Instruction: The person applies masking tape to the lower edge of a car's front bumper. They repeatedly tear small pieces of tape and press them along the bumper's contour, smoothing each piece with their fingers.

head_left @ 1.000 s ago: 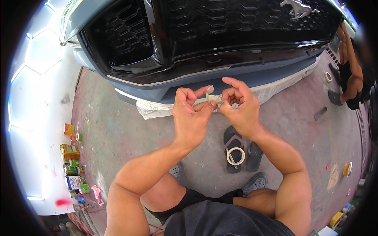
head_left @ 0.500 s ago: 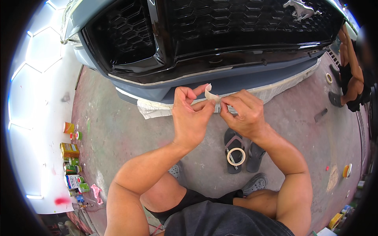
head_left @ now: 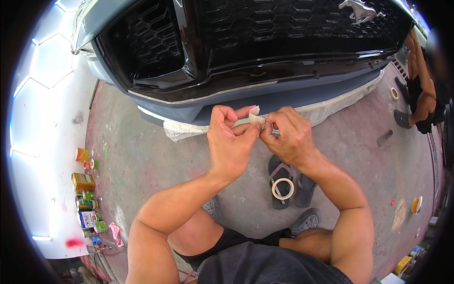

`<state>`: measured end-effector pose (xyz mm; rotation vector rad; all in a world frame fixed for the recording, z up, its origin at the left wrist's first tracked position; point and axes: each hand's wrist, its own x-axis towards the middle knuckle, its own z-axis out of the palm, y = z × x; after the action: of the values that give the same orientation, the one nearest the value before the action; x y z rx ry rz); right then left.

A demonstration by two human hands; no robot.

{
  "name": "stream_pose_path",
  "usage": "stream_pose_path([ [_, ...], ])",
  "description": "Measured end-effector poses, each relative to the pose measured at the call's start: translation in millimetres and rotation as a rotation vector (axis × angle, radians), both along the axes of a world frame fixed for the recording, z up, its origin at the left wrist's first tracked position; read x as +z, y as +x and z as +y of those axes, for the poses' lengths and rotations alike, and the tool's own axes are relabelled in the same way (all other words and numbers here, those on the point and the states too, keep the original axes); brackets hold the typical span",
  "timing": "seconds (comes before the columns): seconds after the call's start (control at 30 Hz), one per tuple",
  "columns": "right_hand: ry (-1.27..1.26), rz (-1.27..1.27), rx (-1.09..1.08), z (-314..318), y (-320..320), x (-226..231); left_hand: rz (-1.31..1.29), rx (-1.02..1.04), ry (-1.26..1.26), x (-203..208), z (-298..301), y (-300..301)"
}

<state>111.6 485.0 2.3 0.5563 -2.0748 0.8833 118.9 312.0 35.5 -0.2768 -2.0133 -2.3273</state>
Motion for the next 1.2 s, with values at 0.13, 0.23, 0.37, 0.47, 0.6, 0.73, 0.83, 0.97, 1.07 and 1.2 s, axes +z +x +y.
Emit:
stream_pose_path([
  [0.13, -0.233, -0.337, 0.049, -4.6, 9.3, -0.3, -0.074, 0.005, 0.017, -1.2, -1.4, -4.4],
  [0.23, -0.46, -0.703, 0.136, -0.4, 10.9, -4.0, -0.097, 0.011, 0.031, -1.5, -1.9, -5.3],
  [0.37, -0.302, -0.284, 0.078, 2.9, 8.9, -0.8, -0.097, 0.06, 0.039, 0.6, -4.9, -7.9],
  [0.47, -0.143, -0.009, 0.099, 6.2, 6.6, -2.6, -0.097, 0.056, 0.038, -1.1, -6.9, -7.5],
  [0.6, -0.016, 0.029, 0.083, 4.9, 5.7, 2.8, -0.094, 0.042, 0.002, 3.6, -5.1, -4.1],
  [0.73, -0.016, 0.0, 0.086, 4.5, 5.8, 1.0, -0.065, 0.028, -0.003, 2.3, -3.6, -1.5],
  [0.83, -0.044, -0.04, 0.085, 3.3, 7.8, 1.1, -0.018, 0.026, 0.019, -0.2, -1.6, 0.2],
  [0.97, -0.091, -0.025, 0.079, 1.3, 5.4, -0.6, 0.02, 0.005, -0.016, 0.7, 0.6, 1.9],
  [1.07, -0.093, -0.046, 0.058, -0.1, 7.3, 0.8, 0.054, -0.02, -0.022, 0.1, -0.1, 2.6],
  [1.2, -0.163, -0.15, 0.056, -3.5, 9.3, 8.4, 0.052, -0.038, 0.037, -3.4, -3.0, -3.4],
])
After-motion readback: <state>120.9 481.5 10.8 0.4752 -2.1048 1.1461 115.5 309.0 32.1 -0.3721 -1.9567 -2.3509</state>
